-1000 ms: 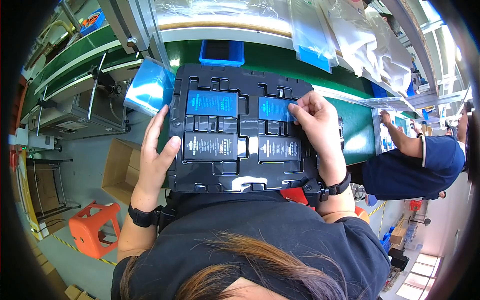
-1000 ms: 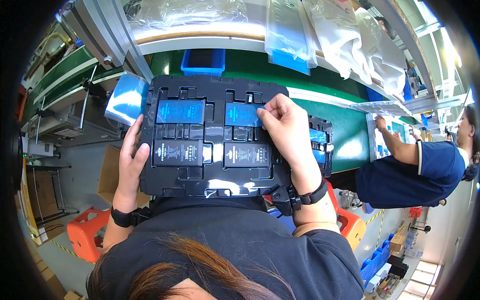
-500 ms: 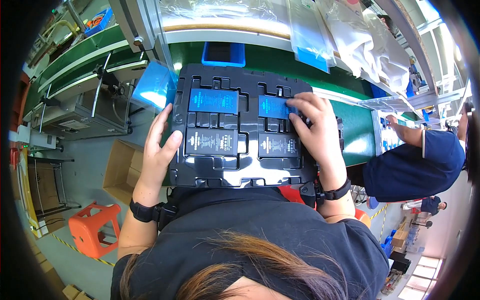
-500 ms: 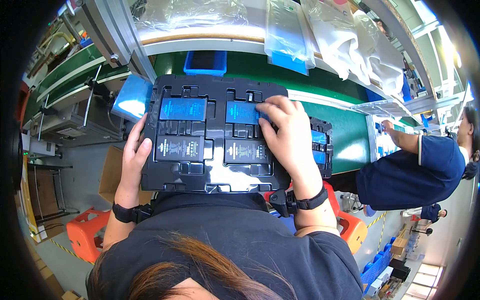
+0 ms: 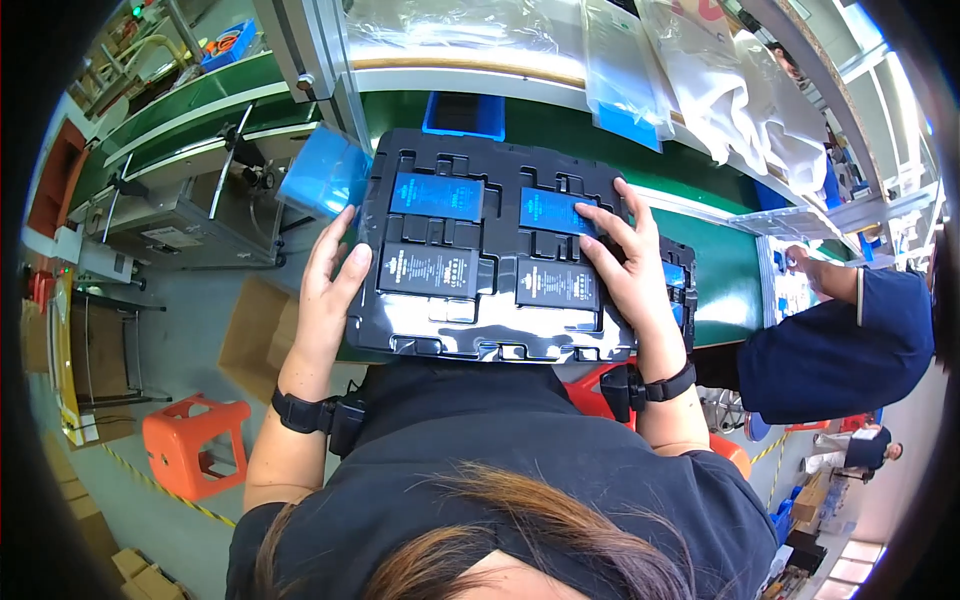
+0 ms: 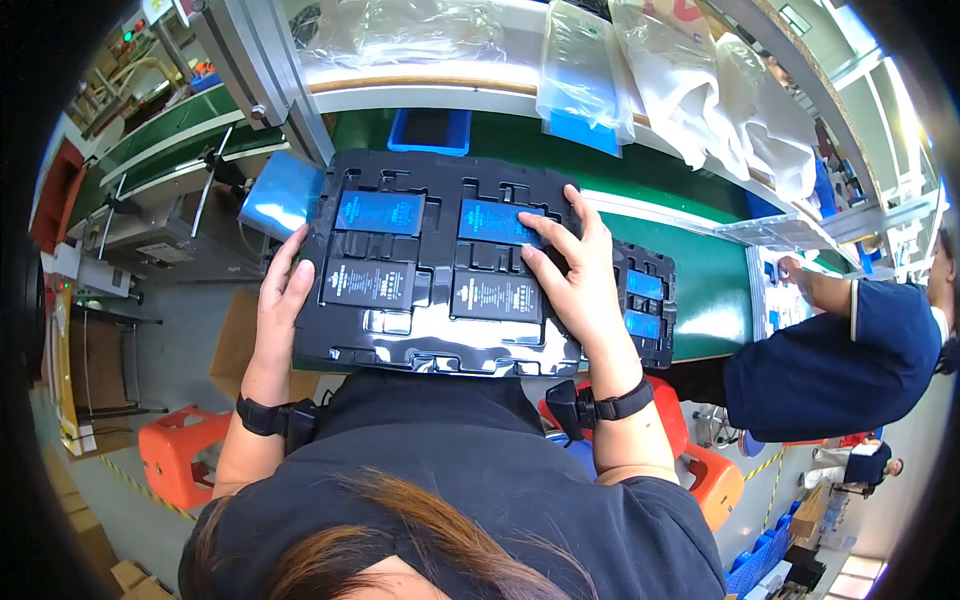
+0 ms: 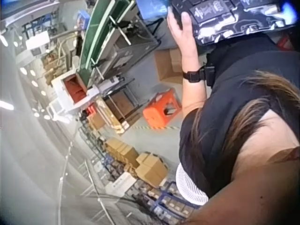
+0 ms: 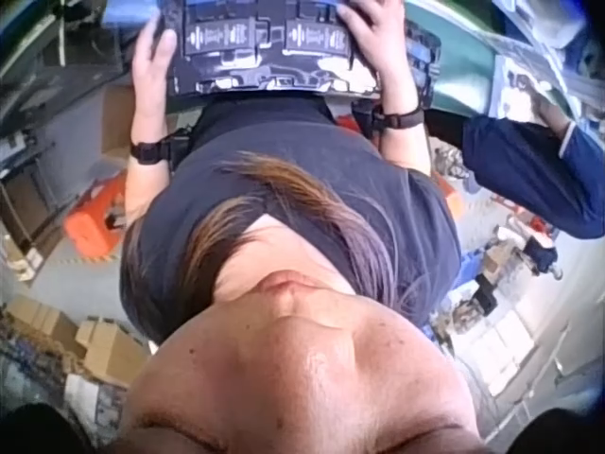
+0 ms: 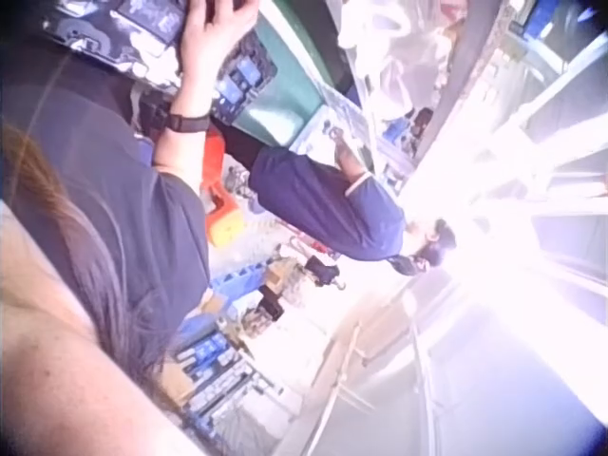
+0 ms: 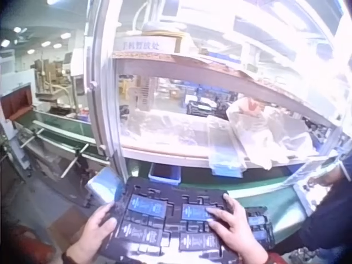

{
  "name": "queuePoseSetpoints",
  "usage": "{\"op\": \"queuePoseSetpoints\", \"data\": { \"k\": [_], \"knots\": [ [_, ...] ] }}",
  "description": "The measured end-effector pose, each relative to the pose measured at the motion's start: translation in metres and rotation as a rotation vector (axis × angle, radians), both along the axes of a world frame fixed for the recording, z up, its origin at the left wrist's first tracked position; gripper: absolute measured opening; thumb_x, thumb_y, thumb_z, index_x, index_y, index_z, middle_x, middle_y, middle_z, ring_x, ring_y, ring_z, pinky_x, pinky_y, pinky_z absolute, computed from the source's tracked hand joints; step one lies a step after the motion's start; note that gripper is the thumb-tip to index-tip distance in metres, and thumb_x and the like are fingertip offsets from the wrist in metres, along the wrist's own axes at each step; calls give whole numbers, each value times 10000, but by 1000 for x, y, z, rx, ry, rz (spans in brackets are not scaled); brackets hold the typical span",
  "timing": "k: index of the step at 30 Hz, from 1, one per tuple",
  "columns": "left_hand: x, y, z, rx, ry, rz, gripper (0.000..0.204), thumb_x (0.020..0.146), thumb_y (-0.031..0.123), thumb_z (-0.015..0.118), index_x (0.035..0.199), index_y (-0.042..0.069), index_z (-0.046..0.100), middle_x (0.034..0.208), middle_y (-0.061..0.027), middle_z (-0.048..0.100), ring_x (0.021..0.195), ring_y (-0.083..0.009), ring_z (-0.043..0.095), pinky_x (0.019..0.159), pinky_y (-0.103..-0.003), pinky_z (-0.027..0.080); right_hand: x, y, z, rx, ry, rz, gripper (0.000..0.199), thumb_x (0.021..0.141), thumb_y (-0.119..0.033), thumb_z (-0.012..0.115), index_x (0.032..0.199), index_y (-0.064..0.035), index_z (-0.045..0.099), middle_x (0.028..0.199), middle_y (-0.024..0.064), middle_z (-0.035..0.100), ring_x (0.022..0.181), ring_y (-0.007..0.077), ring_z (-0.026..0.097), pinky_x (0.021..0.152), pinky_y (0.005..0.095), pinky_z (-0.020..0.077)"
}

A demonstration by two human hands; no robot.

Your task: The recorder is assembling and packaging electronic components, specifically batteries and related accessories, into protective trays and bags.

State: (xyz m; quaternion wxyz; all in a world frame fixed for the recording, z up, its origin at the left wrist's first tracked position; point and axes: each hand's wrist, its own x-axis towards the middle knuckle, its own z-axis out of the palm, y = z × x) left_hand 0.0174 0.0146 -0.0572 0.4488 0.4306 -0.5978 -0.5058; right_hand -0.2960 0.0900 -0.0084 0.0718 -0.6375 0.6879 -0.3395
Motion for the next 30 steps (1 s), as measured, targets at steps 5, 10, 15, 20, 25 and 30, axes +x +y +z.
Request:
{"op": "queuePoseSetpoints", "data": {
  "k": [5,10,15,20,25,30],
  "knots": [
    [-8,10,9,96,147,95,595,864,313,592,1321,-13,396,1299,-136,442,1129,-176,461,967,-309,350,-1,-2,5,11,66,11,309,760,-196,669,1068,-188,669,1298,182,441,1185,336,440,984,396,363],
    [-8,14,6,95,110,199,583,865,285,593,1318,-23,395,1297,-157,446,1150,-192,458,981,-306,338,-4,-2,7,0,181,51,284,769,-217,674,1051,-182,680,1274,181,460,1125,322,483,933,380,405],
    [-3,18,8,99,28,262,569,854,266,613,1299,-30,419,1307,-167,440,1180,-207,446,997,-315,328,-7,-6,15,21,175,85,267,763,-200,681,1029,-180,690,1244,180,481,1093,321,504,908,382,419],
    [-4,21,4,131,100,293,541,857,251,615,1284,-30,438,1280,-160,463,1155,-194,462,983,-302,341,-7,-7,14,-20,169,107,275,738,-166,700,1013,-156,696,1232,207,484,1093,331,510,918,392,409],
    [7,24,-3,161,144,214,524,856,218,627,1278,-32,441,1253,-147,475,1093,-171,494,946,-293,376,-6,-14,18,81,-38,31,205,756,-147,675,955,-117,712,1191,212,521,1122,321,511,938,379,394],
    [56,28,-15,147,69,121,500,849,163,632,1273,-26,446,1251,-141,489,1086,-208,504,932,-310,398,10,-22,28,90,261,-128,167,757,-212,659,894,-142,724,1098,120,584,993,299,535,853,374,429]
  ]
}}
